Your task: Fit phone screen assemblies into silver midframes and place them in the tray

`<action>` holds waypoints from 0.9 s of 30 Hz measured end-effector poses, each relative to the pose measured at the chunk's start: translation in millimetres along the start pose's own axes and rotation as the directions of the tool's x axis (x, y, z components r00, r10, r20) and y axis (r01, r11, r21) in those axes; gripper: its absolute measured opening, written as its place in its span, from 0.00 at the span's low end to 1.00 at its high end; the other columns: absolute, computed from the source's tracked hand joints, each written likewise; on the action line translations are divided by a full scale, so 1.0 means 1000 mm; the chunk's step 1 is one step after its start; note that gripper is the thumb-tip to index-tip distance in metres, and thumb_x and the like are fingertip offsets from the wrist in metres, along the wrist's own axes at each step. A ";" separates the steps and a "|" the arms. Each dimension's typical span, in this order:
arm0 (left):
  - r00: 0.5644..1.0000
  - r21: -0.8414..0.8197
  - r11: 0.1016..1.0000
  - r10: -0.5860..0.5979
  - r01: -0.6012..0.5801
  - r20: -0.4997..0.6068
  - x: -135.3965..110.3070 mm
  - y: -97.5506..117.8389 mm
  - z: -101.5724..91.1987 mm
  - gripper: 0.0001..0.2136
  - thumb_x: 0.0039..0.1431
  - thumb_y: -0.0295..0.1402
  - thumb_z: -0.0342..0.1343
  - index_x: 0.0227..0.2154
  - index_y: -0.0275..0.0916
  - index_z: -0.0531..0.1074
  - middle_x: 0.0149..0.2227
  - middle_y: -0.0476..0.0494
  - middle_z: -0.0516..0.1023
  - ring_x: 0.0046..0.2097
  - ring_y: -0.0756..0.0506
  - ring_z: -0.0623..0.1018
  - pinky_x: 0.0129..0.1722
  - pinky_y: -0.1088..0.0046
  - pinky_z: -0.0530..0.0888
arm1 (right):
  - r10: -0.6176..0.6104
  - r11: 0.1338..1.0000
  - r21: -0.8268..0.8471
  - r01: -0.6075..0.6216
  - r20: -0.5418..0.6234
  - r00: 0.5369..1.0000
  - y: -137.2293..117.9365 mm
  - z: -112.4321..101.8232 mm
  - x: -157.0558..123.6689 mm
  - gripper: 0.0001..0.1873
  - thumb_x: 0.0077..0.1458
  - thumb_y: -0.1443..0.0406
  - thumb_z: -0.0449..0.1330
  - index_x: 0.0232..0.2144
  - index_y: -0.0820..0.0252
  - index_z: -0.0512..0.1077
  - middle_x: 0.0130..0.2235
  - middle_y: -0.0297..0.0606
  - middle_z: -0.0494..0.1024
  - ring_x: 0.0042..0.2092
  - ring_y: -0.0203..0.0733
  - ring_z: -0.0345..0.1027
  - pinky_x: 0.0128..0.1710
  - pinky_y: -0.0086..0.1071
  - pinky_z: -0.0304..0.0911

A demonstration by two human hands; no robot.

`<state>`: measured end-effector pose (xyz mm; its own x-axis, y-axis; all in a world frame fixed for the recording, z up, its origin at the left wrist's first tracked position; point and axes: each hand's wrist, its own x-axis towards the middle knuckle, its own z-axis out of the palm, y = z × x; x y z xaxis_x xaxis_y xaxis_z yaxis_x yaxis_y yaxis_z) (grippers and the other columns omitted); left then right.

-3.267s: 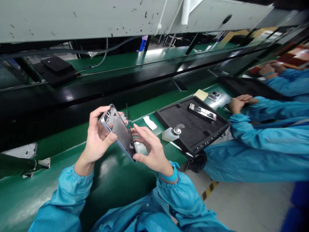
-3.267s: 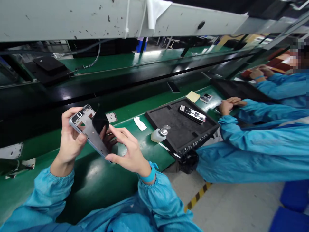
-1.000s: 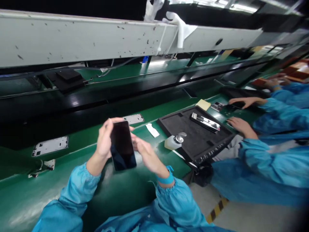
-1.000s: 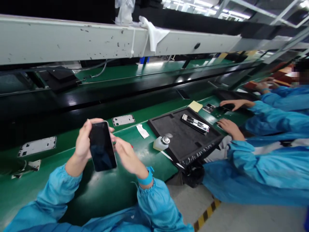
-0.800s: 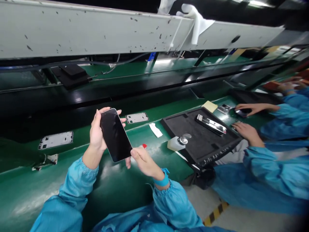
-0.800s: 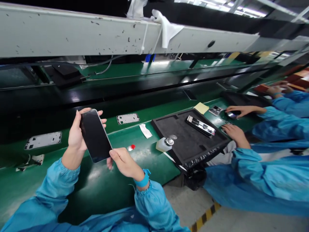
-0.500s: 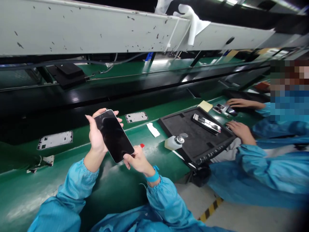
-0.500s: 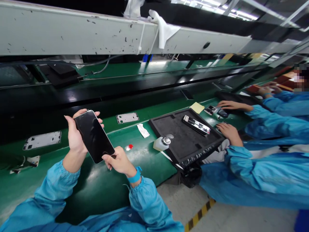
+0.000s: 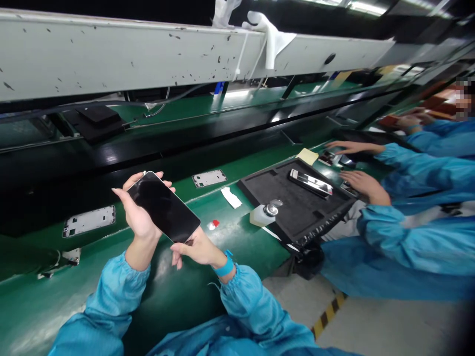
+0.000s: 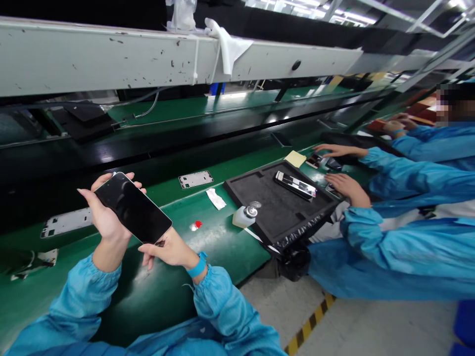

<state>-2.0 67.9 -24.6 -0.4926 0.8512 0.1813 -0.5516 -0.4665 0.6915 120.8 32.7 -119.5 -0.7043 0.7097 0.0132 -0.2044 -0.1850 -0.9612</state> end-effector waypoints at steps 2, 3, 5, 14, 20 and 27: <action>1.000 -0.009 1.000 -0.001 0.001 -0.005 0.001 0.000 0.000 0.28 0.71 0.64 0.48 0.43 0.43 0.74 0.38 0.42 0.87 0.33 0.44 0.85 0.33 0.68 0.84 | 0.017 1.000 -0.020 -0.017 -0.011 1.000 -0.002 -0.001 0.000 0.33 0.52 0.37 0.72 0.25 0.61 0.73 0.22 0.38 0.80 0.20 0.39 0.73 0.23 0.32 0.73; 1.000 -0.013 1.000 0.001 -0.001 -0.007 0.001 0.000 0.000 0.28 0.71 0.64 0.48 0.43 0.43 0.74 0.38 0.42 0.87 0.32 0.45 0.85 0.33 0.69 0.84 | 0.009 0.999 -0.031 -0.009 -0.015 1.000 -0.004 -0.003 0.000 0.34 0.52 0.36 0.71 0.25 0.61 0.73 0.22 0.38 0.80 0.20 0.39 0.73 0.23 0.32 0.73; 1.000 -0.018 1.000 -0.001 0.001 -0.004 0.002 0.000 -0.001 0.28 0.72 0.64 0.48 0.44 0.43 0.74 0.38 0.43 0.87 0.33 0.45 0.85 0.34 0.69 0.84 | -0.042 0.998 -0.054 0.040 -0.025 0.999 -0.008 -0.009 -0.001 0.36 0.53 0.33 0.68 0.24 0.61 0.74 0.23 0.40 0.81 0.22 0.40 0.76 0.26 0.33 0.75; 0.989 0.085 0.988 -0.132 0.126 0.070 0.008 -0.003 -0.010 0.28 0.71 0.62 0.52 0.49 0.40 0.75 0.40 0.38 0.88 0.34 0.41 0.87 0.34 0.64 0.86 | -0.099 0.977 -0.196 0.084 -0.068 0.993 -0.015 -0.044 -0.020 0.43 0.66 0.32 0.53 0.26 0.63 0.79 0.25 0.45 0.82 0.26 0.43 0.77 0.32 0.37 0.76; 0.729 0.429 0.811 -0.564 0.398 0.389 -0.008 -0.010 -0.010 0.35 0.65 0.64 0.59 0.57 0.35 0.79 0.37 0.33 0.88 0.31 0.37 0.88 0.32 0.61 0.86 | -0.388 0.914 -0.280 0.294 -0.391 0.835 -0.022 -0.051 -0.028 0.47 0.62 0.29 0.56 0.62 0.59 0.77 0.46 0.46 0.83 0.43 0.44 0.77 0.44 0.37 0.76; 0.578 0.551 0.727 -0.674 0.410 0.460 -0.030 -0.035 -0.009 0.35 0.66 0.64 0.57 0.56 0.35 0.83 0.37 0.34 0.89 0.41 0.33 0.89 0.45 0.55 0.87 | -0.262 0.965 -0.144 0.219 -0.484 0.835 -0.025 -0.052 -0.038 0.47 0.60 0.27 0.54 0.45 0.64 0.85 0.18 0.26 0.59 0.21 0.34 0.54 0.22 0.29 0.59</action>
<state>25.7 56.2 -60.2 0.3962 0.9173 -0.0398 -0.2324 0.1421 0.9622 187.7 46.1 -110.6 -0.2060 0.9699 0.1296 -0.2542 0.0748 -0.9643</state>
